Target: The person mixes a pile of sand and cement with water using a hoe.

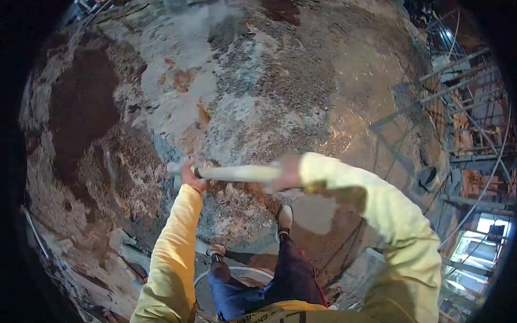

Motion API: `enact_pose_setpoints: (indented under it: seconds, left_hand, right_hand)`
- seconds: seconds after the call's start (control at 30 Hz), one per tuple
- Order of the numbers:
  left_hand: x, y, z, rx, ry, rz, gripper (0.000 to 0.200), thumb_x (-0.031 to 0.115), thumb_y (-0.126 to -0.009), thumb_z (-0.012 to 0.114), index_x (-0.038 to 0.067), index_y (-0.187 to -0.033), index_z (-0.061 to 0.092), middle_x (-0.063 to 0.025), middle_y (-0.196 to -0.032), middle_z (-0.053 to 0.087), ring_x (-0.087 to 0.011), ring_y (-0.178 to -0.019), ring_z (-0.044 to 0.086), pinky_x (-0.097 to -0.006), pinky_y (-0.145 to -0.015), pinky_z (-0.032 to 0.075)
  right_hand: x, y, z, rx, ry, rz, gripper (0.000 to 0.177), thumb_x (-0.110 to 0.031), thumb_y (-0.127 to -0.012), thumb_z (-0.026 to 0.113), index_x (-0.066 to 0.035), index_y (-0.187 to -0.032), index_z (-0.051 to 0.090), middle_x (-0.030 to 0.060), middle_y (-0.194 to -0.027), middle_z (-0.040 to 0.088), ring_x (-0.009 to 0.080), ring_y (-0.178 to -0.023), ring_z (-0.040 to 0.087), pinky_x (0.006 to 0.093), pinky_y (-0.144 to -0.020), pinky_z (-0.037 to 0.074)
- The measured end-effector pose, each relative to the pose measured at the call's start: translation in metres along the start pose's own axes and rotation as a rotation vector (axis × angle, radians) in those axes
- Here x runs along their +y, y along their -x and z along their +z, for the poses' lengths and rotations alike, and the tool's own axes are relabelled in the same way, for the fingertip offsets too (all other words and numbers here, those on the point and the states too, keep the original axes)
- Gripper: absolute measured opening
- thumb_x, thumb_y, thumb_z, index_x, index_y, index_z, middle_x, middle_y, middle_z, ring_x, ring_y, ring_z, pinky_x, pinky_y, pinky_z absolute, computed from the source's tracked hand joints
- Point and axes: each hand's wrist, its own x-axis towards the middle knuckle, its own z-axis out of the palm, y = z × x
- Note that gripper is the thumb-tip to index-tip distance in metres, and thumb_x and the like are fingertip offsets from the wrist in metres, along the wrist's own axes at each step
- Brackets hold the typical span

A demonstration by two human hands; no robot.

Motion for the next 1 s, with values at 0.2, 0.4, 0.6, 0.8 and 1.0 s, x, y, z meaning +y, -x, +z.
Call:
enact_pose_setpoints:
  seconds: [0.2,0.4,0.6,0.8,1.0]
  left_hand:
    - [-0.133,-0.043,0.170,-0.271,-0.190,-0.012,0.027,0.026,-0.074,0.059,0.006,-0.089,0.049,-0.0088,-0.081,0.050,-0.0267,-0.076,0.051,-0.0413,-0.072,0.046]
    - [-0.131,-0.046,0.220,-0.358,-0.131,0.036,0.016,0.020,-0.077,0.057,0.008,-0.085,0.049,-0.0086,-0.078,0.051,-0.0255,-0.075,0.052,-0.0395,-0.075,0.044]
    - [-0.075,0.019,0.117,0.068,-0.259,0.261,0.012,0.023,-0.085,0.047,0.012,-0.085,0.043,-0.0021,-0.085,0.045,-0.0184,-0.080,0.047,-0.0332,-0.072,0.043]
    - [-0.054,0.046,-0.133,0.190,-0.382,0.037,0.024,0.037,-0.083,0.040,0.018,-0.092,0.052,-0.0033,-0.089,0.051,-0.0203,-0.082,0.047,-0.0352,-0.082,0.037]
    - [0.049,0.057,-0.224,0.297,-0.394,0.112,0.021,0.033,-0.080,0.045,0.015,-0.085,0.056,-0.0055,-0.078,0.055,-0.0237,-0.075,0.051,-0.0353,-0.074,0.040]
  right_hand:
    - [0.213,0.041,0.008,0.593,0.171,-0.145,0.035,-0.025,-0.067,0.066,-0.008,-0.097,0.059,0.0103,-0.077,0.064,0.0267,-0.070,0.061,0.0362,-0.064,0.048]
    - [0.298,-0.045,-0.003,0.560,0.023,0.061,0.024,-0.019,-0.068,0.063,-0.012,-0.091,0.062,0.0139,-0.081,0.064,0.0302,-0.076,0.062,0.0392,-0.069,0.048]
    - [0.219,-0.087,0.083,0.568,0.251,-0.065,0.026,-0.028,-0.074,0.057,-0.011,-0.093,0.061,0.0149,-0.091,0.063,0.0327,-0.083,0.060,0.0403,-0.073,0.048]
    - [0.149,-0.062,0.229,0.143,-0.121,0.136,0.038,-0.031,-0.074,0.060,-0.009,-0.104,0.053,0.0165,-0.098,0.060,0.0344,-0.092,0.057,0.0414,-0.075,0.046]
    - [0.065,-0.145,0.338,0.088,-0.142,0.095,0.042,-0.034,-0.075,0.063,-0.008,-0.106,0.051,0.0194,-0.098,0.059,0.0377,-0.092,0.056,0.0434,-0.075,0.045]
